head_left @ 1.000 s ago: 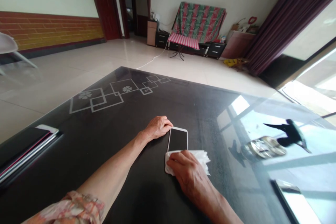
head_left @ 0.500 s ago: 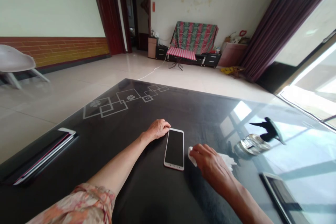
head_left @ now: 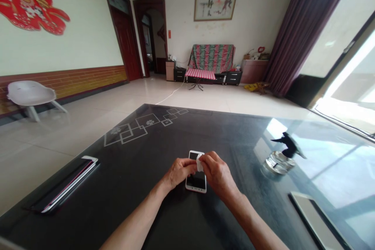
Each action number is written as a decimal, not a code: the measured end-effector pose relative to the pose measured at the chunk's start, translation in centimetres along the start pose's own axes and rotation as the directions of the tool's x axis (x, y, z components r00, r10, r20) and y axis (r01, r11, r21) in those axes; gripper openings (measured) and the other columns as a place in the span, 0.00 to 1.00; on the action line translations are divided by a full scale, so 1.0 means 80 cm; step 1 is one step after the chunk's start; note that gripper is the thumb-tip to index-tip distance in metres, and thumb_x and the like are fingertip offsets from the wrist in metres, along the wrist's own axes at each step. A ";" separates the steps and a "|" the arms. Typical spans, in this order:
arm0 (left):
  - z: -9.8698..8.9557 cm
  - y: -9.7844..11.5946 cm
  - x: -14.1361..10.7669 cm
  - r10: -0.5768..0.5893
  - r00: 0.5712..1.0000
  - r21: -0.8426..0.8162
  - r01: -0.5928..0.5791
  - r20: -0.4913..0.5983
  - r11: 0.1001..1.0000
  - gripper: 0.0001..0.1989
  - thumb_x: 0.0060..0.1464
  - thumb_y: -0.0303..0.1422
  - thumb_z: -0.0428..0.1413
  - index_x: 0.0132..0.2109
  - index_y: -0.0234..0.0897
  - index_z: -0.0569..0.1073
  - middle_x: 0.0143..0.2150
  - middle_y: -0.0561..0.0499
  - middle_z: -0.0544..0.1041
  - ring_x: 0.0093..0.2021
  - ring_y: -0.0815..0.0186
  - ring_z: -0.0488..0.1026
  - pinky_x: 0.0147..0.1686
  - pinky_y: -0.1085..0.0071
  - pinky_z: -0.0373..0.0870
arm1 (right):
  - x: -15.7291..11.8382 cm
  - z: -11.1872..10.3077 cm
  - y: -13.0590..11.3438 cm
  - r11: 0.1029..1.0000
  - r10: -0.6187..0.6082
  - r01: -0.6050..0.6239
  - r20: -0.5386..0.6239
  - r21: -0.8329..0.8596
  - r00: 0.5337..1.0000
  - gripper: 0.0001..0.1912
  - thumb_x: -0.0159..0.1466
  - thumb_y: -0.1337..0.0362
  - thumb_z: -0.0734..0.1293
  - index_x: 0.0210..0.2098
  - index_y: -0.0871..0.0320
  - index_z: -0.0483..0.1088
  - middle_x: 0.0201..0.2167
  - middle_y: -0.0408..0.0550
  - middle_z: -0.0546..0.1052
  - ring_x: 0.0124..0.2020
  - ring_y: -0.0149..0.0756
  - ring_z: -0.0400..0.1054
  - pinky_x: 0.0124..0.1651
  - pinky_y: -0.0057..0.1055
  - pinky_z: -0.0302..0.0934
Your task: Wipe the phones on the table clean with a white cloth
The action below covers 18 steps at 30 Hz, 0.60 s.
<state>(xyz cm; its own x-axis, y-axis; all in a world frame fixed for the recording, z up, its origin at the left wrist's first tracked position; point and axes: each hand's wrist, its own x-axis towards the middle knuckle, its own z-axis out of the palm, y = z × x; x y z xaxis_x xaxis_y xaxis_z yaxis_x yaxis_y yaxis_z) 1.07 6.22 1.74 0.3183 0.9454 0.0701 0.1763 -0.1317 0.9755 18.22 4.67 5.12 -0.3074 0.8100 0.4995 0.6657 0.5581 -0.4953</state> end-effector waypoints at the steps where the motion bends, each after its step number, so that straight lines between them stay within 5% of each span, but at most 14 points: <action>1: 0.001 0.000 -0.002 -0.013 1.000 -0.039 0.013 0.008 0.999 0.16 0.53 0.40 0.56 0.42 0.33 0.80 0.29 0.50 0.78 0.30 0.66 0.73 0.30 0.74 0.66 | 0.000 0.001 0.001 1.000 0.008 -0.008 -0.001 -0.015 1.000 0.10 0.67 0.67 0.58 0.36 0.57 0.70 0.35 0.47 0.70 0.34 0.33 0.66 0.39 0.27 0.60; 9: -0.005 -0.007 -0.004 -0.059 0.997 -0.220 0.068 0.044 0.973 0.18 0.53 0.44 0.57 0.40 0.33 0.78 0.30 0.49 0.76 0.31 0.66 0.71 0.31 0.74 0.65 | 0.000 0.017 -0.004 0.999 0.049 -0.049 -0.016 -0.009 0.999 0.10 0.66 0.69 0.58 0.31 0.58 0.70 0.32 0.47 0.70 0.30 0.31 0.66 0.35 0.26 0.60; 18: 0.003 -0.022 0.004 -0.152 0.988 -0.368 0.142 0.004 0.919 0.20 0.51 0.46 0.58 0.40 0.31 0.74 0.32 0.48 0.76 0.32 0.65 0.73 0.33 0.71 0.69 | 0.014 0.039 -0.025 0.987 0.083 -0.074 -0.054 0.145 0.995 0.14 0.63 0.73 0.56 0.40 0.59 0.72 0.39 0.51 0.74 0.36 0.32 0.70 0.40 0.26 0.64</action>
<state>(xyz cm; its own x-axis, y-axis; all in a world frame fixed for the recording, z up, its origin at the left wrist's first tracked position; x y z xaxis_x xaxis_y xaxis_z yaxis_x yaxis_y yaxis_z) 1.07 6.70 0.02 0.2914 0.9533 -0.0794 -0.1355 0.1233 0.9831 14.45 5.02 4.46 -0.2144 0.8425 0.4943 0.5812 0.5167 -0.6287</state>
